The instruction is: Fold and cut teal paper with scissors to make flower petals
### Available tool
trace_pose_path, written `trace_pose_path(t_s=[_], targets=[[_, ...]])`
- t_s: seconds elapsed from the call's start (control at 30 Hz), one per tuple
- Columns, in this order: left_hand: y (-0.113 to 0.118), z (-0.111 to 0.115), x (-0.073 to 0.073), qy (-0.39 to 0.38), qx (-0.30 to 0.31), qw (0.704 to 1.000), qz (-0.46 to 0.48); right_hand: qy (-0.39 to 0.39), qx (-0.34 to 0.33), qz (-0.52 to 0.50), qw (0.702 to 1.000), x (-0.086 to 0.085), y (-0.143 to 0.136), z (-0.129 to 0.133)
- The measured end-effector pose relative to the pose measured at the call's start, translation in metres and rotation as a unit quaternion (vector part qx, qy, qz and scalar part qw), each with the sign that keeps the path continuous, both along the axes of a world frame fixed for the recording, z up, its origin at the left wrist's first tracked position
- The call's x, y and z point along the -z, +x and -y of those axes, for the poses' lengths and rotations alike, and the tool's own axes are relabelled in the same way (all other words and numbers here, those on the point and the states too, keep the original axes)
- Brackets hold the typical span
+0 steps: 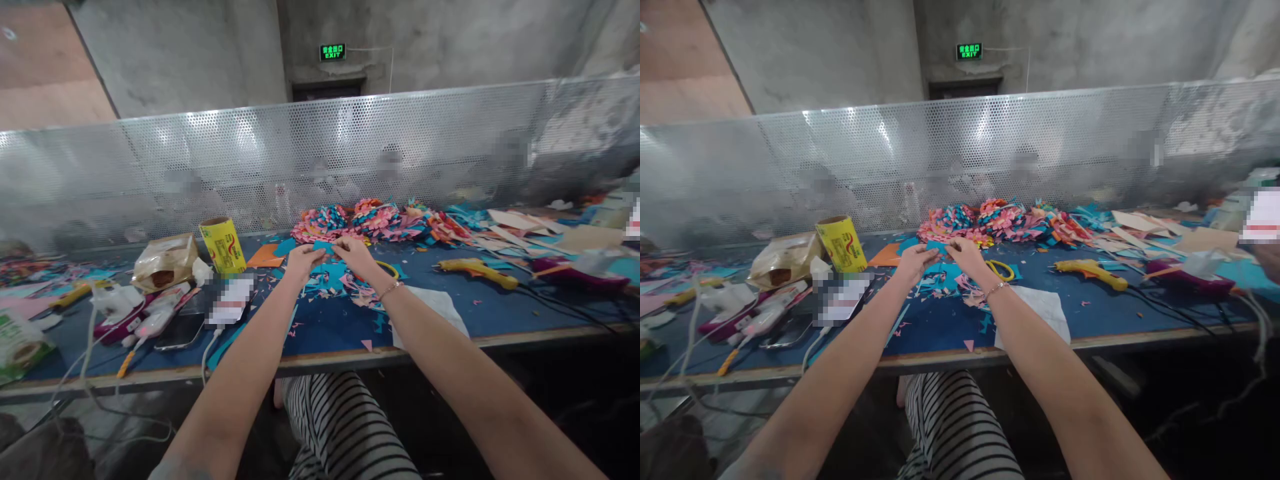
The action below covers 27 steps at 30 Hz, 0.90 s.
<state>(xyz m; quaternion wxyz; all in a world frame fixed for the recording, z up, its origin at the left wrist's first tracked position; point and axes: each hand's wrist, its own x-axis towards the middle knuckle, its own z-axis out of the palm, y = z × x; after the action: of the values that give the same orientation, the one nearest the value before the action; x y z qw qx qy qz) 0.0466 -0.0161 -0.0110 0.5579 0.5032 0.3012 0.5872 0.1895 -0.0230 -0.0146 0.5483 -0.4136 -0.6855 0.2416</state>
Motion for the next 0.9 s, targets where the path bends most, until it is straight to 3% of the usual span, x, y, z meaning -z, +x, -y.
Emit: trace_pose_path(t_s=[0.23,0.43,0.9], targets=[[0.001,0.0,0.0,0.0,-0.008,1.0,0.002,-0.02,-0.027,-0.006,0.999,0.001,-0.003,0.001],[0.0,0.001,0.0,-0.007,0.001,1.0,-0.017,-0.025,-0.008,0.002,1.0,0.0,-0.001,0.001],[0.0,-0.003,-0.001,-0.024,-0.035,0.999,-0.01,-0.091,-0.079,-0.122,0.985,0.005,0.002,-0.008]])
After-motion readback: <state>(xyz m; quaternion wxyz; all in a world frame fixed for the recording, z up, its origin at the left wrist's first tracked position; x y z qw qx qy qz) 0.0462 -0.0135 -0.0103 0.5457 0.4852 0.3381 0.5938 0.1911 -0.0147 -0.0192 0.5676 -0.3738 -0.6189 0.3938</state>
